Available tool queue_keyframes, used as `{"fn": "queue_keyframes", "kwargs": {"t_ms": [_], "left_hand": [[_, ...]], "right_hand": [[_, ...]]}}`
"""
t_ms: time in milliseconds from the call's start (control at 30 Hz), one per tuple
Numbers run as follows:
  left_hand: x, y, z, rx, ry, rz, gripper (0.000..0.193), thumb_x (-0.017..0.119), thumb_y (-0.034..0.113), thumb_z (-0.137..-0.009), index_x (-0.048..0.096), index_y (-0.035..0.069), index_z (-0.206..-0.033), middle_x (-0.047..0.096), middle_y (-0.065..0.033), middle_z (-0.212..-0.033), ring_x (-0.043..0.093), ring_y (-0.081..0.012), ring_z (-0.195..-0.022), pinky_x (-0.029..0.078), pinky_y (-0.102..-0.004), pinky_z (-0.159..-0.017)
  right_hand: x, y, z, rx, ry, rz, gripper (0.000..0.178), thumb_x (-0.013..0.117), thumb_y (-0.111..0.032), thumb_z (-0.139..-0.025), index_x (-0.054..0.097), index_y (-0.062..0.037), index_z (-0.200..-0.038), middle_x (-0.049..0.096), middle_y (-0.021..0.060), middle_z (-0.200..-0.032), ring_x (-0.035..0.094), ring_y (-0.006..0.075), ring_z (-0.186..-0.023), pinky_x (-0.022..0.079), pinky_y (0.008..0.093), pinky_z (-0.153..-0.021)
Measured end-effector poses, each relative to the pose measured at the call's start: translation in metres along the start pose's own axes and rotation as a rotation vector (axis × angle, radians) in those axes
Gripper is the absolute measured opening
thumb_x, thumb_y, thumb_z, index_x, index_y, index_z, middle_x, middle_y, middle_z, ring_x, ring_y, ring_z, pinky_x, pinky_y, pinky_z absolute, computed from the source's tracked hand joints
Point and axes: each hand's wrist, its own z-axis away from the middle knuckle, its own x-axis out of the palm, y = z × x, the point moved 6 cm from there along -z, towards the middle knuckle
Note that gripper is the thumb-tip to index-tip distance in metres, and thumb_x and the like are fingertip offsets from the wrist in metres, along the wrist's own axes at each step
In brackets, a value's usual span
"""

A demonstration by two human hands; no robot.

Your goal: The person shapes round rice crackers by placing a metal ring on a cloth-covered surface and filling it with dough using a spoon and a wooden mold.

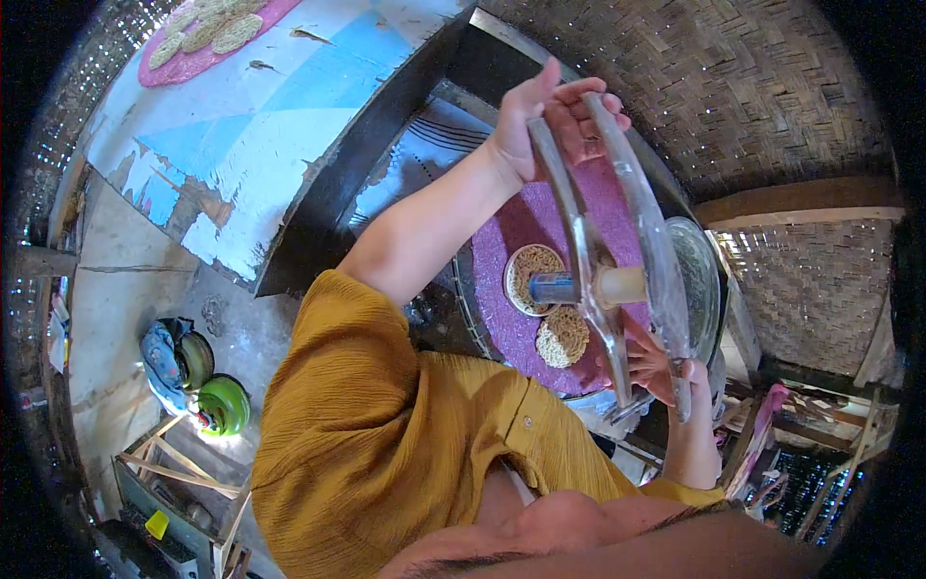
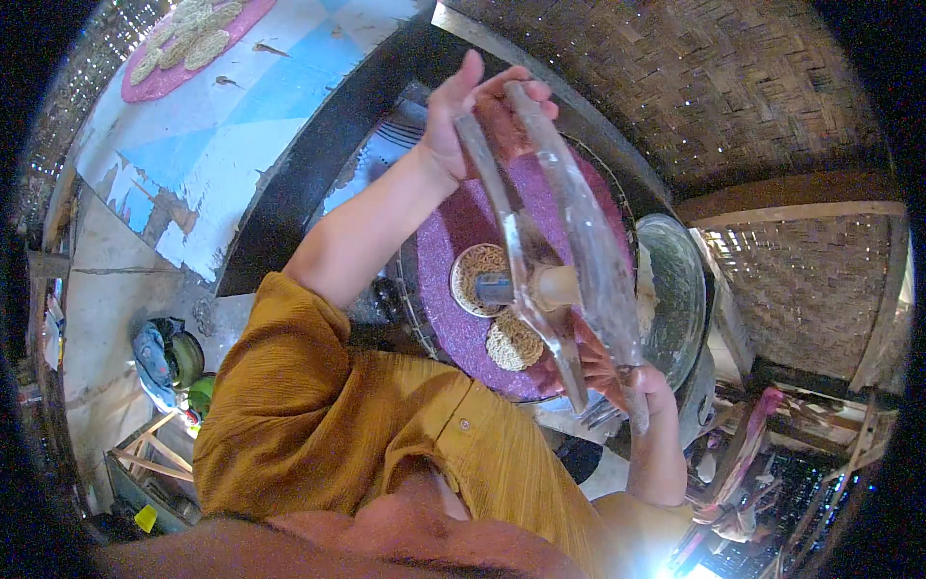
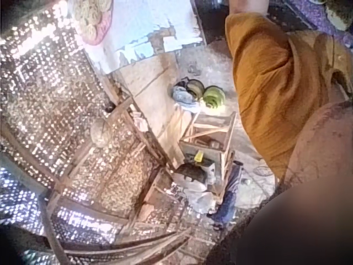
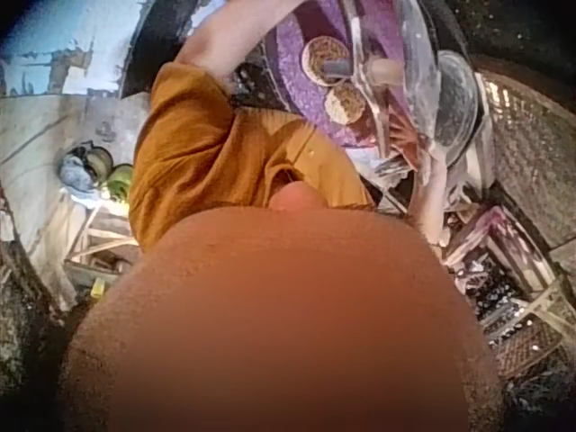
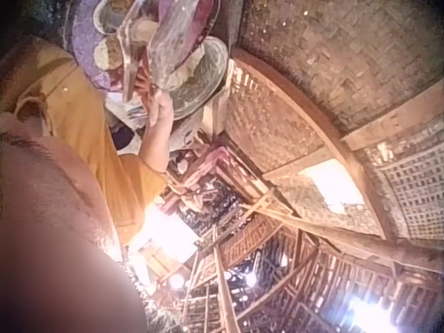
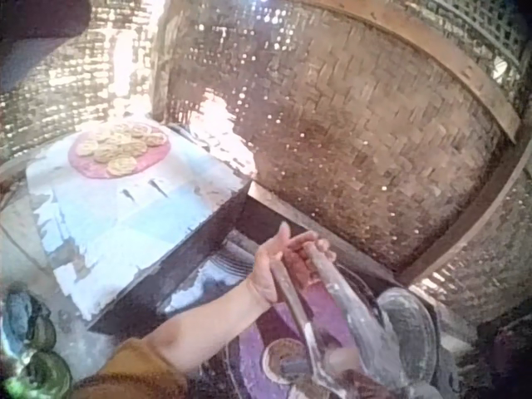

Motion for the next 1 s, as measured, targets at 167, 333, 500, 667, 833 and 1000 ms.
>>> {"fn": "queue_keyframes", "kwargs": {"t_ms": [167, 333, 500, 667, 833, 1000], "left_hand": [[0.001, 0.015, 0.005, 0.061, -0.021, -0.028, 0.047, 0.052, 0.055, -0.08, 0.065, 0.014, -0.099, 0.057, -0.0072, -0.1, 0.052, -0.0304, -0.102, 0.045, -0.0468, -0.083], [-0.002, -0.004, -0.006, 0.051, -0.037, -0.048, 0.041, 0.051, 0.054, -0.081, 0.065, 0.019, -0.097, 0.057, -0.005, -0.099, 0.053, -0.0272, -0.101, 0.049, -0.0412, -0.069], [-0.007, -0.016, 0.009, 0.025, 0.054, -0.004, 0.041, 0.051, 0.053, -0.082, 0.065, 0.017, -0.095, 0.057, -0.0056, -0.097, 0.054, -0.0286, -0.1, 0.05, -0.0414, -0.066], [0.006, -0.001, 0.028, 0.03, 0.108, -0.046, 0.042, 0.05, 0.053, -0.082, 0.065, 0.015, -0.094, 0.056, -0.0059, -0.093, 0.054, -0.0299, -0.098, 0.052, -0.0425, -0.07], [0.01, 0.015, 0.026, 0.035, 0.107, -0.093, 0.041, 0.05, 0.053, -0.082, 0.063, 0.015, -0.086, 0.056, -0.0054, -0.091, 0.053, -0.0278, -0.095, 0.051, -0.0449, -0.072], [0.004, 0.003, 0.014, 0.05, 0.06, -0.065, 0.04, 0.051, 0.053, -0.082, 0.063, 0.016, -0.085, 0.056, -0.005, -0.087, 0.053, -0.0272, -0.093, 0.05, -0.0437, -0.069]], "right_hand": [[-0.006, -0.001, 0.001, -0.005, 0.018, -0.008, 0.089, 0.074, -0.046, -0.049, 0.046, 0.0017, -0.119, 0.054, 0.0084, -0.107, 0.05, 0.0193, -0.092, 0.039, 0.03, -0.077], [-0.046, 0.01, 0.009, 0.014, 0.067, 0.052, 0.088, 0.07, -0.046, -0.047, 0.047, 0.0018, -0.118, 0.055, 0.0091, -0.102, 0.052, 0.0189, -0.089, 0.039, 0.0276, -0.079], [-0.005, -0.002, 0.013, -0.022, -0.058, 0.082, 0.093, 0.068, -0.049, -0.049, 0.043, 0.0037, -0.122, 0.058, 0.014, -0.102, 0.058, 0.0239, -0.085, 0.045, 0.0313, -0.074], [0.006, 0.011, 0.003, -0.057, -0.036, 0.018, 0.097, 0.07, -0.048, -0.048, 0.04, 0.0048, -0.124, 0.058, 0.0148, -0.104, 0.058, 0.0231, -0.088, 0.045, 0.0315, -0.075], [0.016, -0.002, -0.002, -0.055, -0.048, 0.162, 0.092, 0.069, -0.047, -0.05, 0.043, 0.005, -0.121, 0.057, 0.0133, -0.104, 0.056, 0.0229, -0.089, 0.044, 0.032, -0.076], [0.01, -0.014, 0.002, -0.127, 0.001, 0.262, 0.086, 0.068, -0.05, -0.052, 0.048, 0.0048, -0.115, 0.058, 0.0122, -0.097, 0.057, 0.0231, -0.084, 0.045, 0.0314, -0.073]]}}
